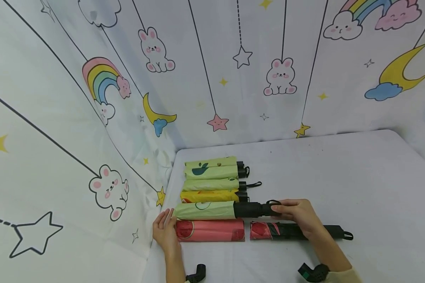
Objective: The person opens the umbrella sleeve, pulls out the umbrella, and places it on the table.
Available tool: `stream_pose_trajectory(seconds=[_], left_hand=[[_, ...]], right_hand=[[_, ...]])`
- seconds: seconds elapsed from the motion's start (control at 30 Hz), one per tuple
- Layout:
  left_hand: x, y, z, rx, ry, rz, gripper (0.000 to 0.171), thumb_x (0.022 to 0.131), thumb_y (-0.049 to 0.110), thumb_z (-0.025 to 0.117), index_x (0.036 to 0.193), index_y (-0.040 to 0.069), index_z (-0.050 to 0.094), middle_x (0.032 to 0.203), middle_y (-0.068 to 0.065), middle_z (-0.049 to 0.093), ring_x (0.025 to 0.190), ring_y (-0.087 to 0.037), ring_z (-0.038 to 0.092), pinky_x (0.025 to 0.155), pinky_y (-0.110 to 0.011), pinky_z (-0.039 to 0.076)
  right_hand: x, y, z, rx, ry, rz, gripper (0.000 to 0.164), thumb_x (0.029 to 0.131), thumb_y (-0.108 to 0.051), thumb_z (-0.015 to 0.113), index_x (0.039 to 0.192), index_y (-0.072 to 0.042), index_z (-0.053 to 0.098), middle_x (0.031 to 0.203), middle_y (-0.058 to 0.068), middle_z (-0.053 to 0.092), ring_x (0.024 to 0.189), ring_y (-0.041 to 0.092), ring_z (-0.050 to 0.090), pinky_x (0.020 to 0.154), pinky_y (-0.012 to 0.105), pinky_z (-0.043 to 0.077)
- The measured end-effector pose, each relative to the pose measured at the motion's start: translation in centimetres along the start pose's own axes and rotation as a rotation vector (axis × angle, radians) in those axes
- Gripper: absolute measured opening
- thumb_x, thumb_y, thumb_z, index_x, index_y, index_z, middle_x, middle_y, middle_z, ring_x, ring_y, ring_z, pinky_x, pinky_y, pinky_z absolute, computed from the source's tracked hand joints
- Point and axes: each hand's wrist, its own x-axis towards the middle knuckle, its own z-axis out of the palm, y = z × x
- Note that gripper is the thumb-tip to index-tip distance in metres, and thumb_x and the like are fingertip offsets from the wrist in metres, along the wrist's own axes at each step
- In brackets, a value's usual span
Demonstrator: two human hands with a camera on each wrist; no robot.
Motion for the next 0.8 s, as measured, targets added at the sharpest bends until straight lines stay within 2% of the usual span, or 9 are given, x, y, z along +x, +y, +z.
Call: stream_pose_trajectory(seconds=[0.1, 0.17, 0.3, 0.4, 0.67, 0.8], left_hand=[[0.0, 0.0, 0.0, -0.005, -0.001, -0.003, 0.050, 0.093, -0.018, 0.061, 0.139, -0.006, 0.047, 0.142, -0.028, 0.056, 0.127, -0.033, 0.065, 0.095, -0.027, 0.058], [0.0, 0.0, 0.0, -0.005, -0.001, -0.003, 0.051, 0.093, -0.018, 0.062, 0.140, -0.007, 0.046, 0.142, -0.028, 0.056, 0.128, -0.033, 0.065, 0.094, -0.027, 0.058], [0.0, -0.1, 0.1, -0.001, 0.003, -0.005, 0.051, 0.093, -0.018, 0.063, 0.140, -0.007, 0.046, 0.141, -0.027, 0.057, 0.127, -0.033, 0.065, 0.093, -0.026, 0.058], [0.1, -0.2, 0.2, -0.018, -0.001, -0.007, 0.052, 0.092, -0.019, 0.063, 0.140, -0.007, 0.046, 0.142, -0.028, 0.056, 0.127, -0.033, 0.065, 0.093, -0.027, 0.058], [0.3, -0.4, 0.3, -0.034, -0.005, -0.020, 0.051, 0.092, -0.021, 0.061, 0.139, -0.008, 0.046, 0.143, -0.031, 0.054, 0.128, -0.034, 0.064, 0.092, -0.026, 0.059], [0.3, -0.2, 0.4, -0.027, 0.020, -0.009, 0.049, 0.092, -0.020, 0.062, 0.136, -0.006, 0.049, 0.142, -0.030, 0.056, 0.126, -0.032, 0.065, 0.091, -0.026, 0.060]], right_hand=[[-0.1, 0.1, -0.2, 0.001, 0.002, -0.005, 0.049, 0.092, -0.017, 0.081, 0.126, 0.015, 0.066, 0.106, 0.013, 0.078, 0.091, 0.030, 0.079, 0.118, 0.062, 0.034], [-0.2, 0.1, -0.3, -0.003, 0.000, -0.007, 0.049, 0.093, -0.017, 0.081, 0.126, 0.015, 0.066, 0.106, 0.012, 0.078, 0.092, 0.031, 0.079, 0.118, 0.060, 0.037], [-0.3, 0.2, -0.6, 0.007, -0.009, -0.009, 0.043, 0.093, -0.016, 0.081, 0.121, 0.013, 0.070, 0.104, 0.010, 0.078, 0.091, 0.030, 0.079, 0.104, 0.039, 0.055], [-0.4, 0.2, -0.8, 0.032, -0.015, -0.011, 0.039, 0.092, -0.015, 0.081, 0.117, 0.012, 0.072, 0.102, 0.008, 0.078, 0.090, 0.030, 0.079, 0.090, 0.028, 0.060], [-0.7, 0.1, -1.3, 0.043, -0.023, -0.017, 0.035, 0.093, -0.015, 0.081, 0.116, 0.011, 0.073, 0.101, 0.007, 0.079, 0.090, 0.028, 0.079, 0.088, 0.027, 0.060], [-0.9, 0.0, -1.6, 0.050, -0.022, -0.019, 0.032, 0.093, -0.014, 0.080, 0.114, 0.010, 0.075, 0.101, 0.006, 0.079, 0.090, 0.027, 0.078, 0.089, 0.027, 0.060]])
